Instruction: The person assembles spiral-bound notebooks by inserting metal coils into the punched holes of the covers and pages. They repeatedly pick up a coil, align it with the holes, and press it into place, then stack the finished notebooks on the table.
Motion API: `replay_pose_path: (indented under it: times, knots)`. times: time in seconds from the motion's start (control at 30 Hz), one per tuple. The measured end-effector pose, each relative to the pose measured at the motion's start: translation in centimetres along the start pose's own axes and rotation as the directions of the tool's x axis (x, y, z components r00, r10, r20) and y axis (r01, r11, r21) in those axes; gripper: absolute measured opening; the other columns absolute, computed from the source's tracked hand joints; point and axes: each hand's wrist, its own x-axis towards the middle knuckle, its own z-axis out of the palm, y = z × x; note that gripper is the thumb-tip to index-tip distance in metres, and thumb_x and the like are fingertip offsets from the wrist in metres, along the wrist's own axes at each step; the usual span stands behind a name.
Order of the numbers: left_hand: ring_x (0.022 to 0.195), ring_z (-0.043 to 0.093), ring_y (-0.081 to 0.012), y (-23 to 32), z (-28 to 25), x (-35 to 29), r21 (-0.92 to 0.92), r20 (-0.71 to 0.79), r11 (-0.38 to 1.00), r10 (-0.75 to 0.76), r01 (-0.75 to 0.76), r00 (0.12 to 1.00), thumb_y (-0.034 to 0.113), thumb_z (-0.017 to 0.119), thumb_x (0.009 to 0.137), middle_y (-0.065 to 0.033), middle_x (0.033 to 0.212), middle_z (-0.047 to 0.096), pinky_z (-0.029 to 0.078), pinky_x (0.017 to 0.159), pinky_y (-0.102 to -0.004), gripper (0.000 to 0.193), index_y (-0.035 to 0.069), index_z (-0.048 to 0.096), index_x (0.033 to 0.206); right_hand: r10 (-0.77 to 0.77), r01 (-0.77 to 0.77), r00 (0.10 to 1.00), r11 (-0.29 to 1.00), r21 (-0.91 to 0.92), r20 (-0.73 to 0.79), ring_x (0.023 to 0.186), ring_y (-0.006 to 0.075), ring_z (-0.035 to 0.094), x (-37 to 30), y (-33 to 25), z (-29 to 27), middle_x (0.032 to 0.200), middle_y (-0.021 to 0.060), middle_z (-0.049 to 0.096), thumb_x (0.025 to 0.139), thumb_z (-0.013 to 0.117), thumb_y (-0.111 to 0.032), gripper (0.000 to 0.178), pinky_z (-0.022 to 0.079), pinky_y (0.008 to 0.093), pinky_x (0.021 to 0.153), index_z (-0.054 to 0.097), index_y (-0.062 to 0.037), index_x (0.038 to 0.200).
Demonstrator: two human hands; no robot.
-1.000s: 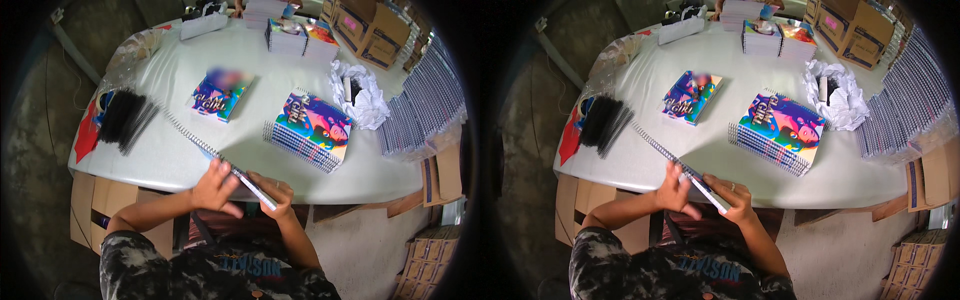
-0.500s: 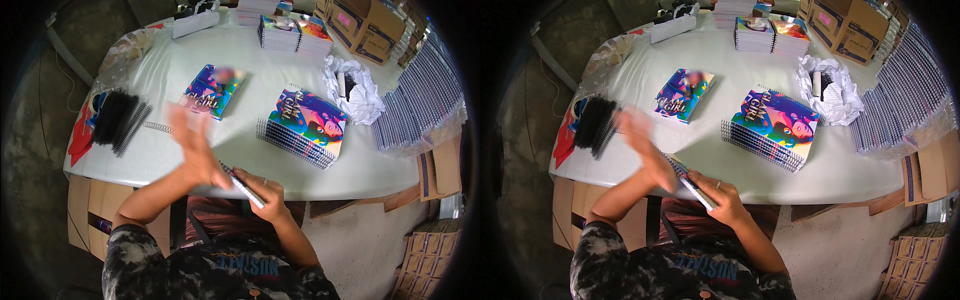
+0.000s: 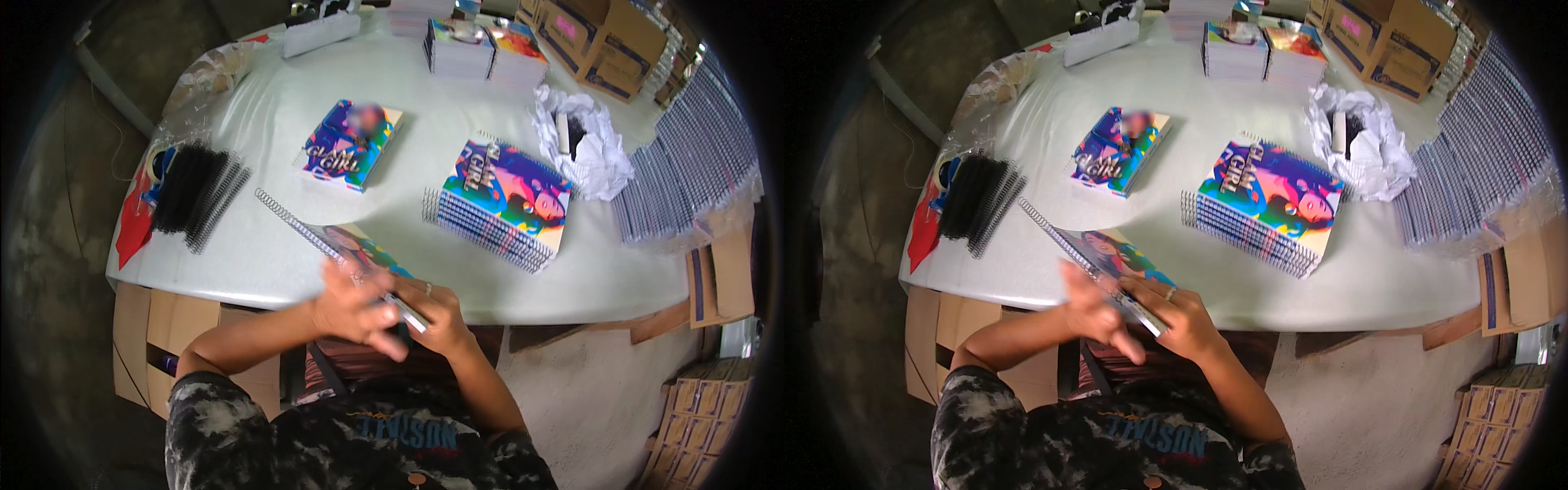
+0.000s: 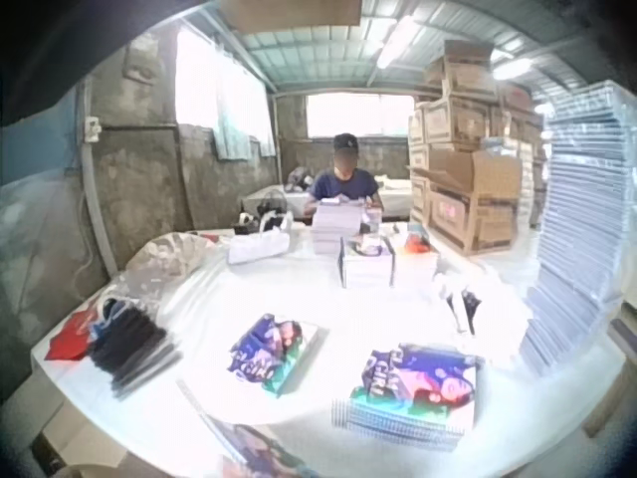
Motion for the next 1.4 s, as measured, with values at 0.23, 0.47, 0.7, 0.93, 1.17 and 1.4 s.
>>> replay_pose_path:
  times: [0.23,0.47,0.7,0.93,1.17,1.4]
  knots:
    - [0.128,0.023,-0.049,3.4,1.5,-3.7,-0.248,0.173,0.939,-0.201,0.24,0.964,0.086,0.035,0.065,-0.0294,0.135,0.033,0.008,0.106,-0.0588,0.113,0.003,0.025,0.14,0.059,-0.057,0.997,0.998,0.038,-0.042,0.097,0.0295,0.063,0.1,-0.1,0.3,0.109,0.0139,0.063,0.071,0.061,0.005,0.041,0.051,0.0363,0.08,0.059,-0.002,0.112]
    - [0.125,0.028,-0.0473,-1.1,-2.2,5.0,0.088,0.232,0.921,-0.389,0.379,0.892,0.078,0.023,0.076,-0.0273,0.137,0.026,0.019,0.099,-0.0637,0.103,-0.007,0.028,0.135,0.144,-0.146,0.985,0.989,0.021,0.091,0.096,0.0323,0.062,-0.1,-1.3,1.1,0.11,0.0156,0.062,0.071,0.059,0.003,0.05,0.05,0.038,0.081,0.055,-0.0042,0.12]
    - [0.127,0.029,-0.0422,0.1,-1.6,5.8,0.092,-0.072,0.986,-0.134,0.14,0.988,0.077,0.038,0.073,-0.0233,0.133,0.035,0.014,0.102,-0.0632,0.097,0.005,0.031,0.137,0.096,-0.097,0.995,0.993,0.061,0.009,0.093,0.0302,0.063,0.3,-1.2,1.1,0.107,0.0142,0.063,0.072,0.065,-0.005,0.04,0.051,0.0374,0.079,0.059,-0.0026,0.111]
    - [0.131,0.012,-0.0529,5.9,-1.0,0.5,-0.244,0.236,0.884,-0.345,0.399,0.909,0.056,0.052,0.083,-0.0389,0.139,0.008,0.011,0.097,-0.0698,0.095,-0.007,0.008,0.139,0.005,0.002,0.999,0.987,0.163,-0.038,0.12,0.0359,0.045,0.5,-0.5,0.4,0.13,0.0183,0.048,0.081,0.061,-0.014,0.047,0.038,0.0434,0.098,0.049,-0.0063,0.126]
    - [0.096,0.062,-0.021,3.6,-8.2,9.5,-0.501,0.466,0.227,-0.743,0.835,0.481,0.007,0.048,0.091,-0.0188,0.104,0.063,0.048,0.082,-0.029,0.031,-0.009,0.052,0.117,-0.002,0.075,0.966,0.959,-0.273,0.259,0.126,0.0324,0.036,4.9,-8.0,-2.8,0.136,0.02,0.038,0.085,0.053,-0.034,0.065,0.025,0.0527,0.098,0.033,-0.0002,0.136]
    - [0.077,0.056,-0.0053,0.2,-3.2,6.9,-0.571,0.702,-0.378,-0.685,0.728,0.195,0.008,0.063,0.086,-0.0043,0.088,0.065,0.045,0.07,-0.021,0.011,-0.001,0.064,0.093,0.546,-0.55,0.835,0.818,0.17,0.074,0.073,0.0082,0.059,4.5,-3.4,-3.7,0.075,0.0052,0.063,0.078,0.068,-0.002,0.013,0.047,0.0246,0.064,0.061,0.002,0.088]
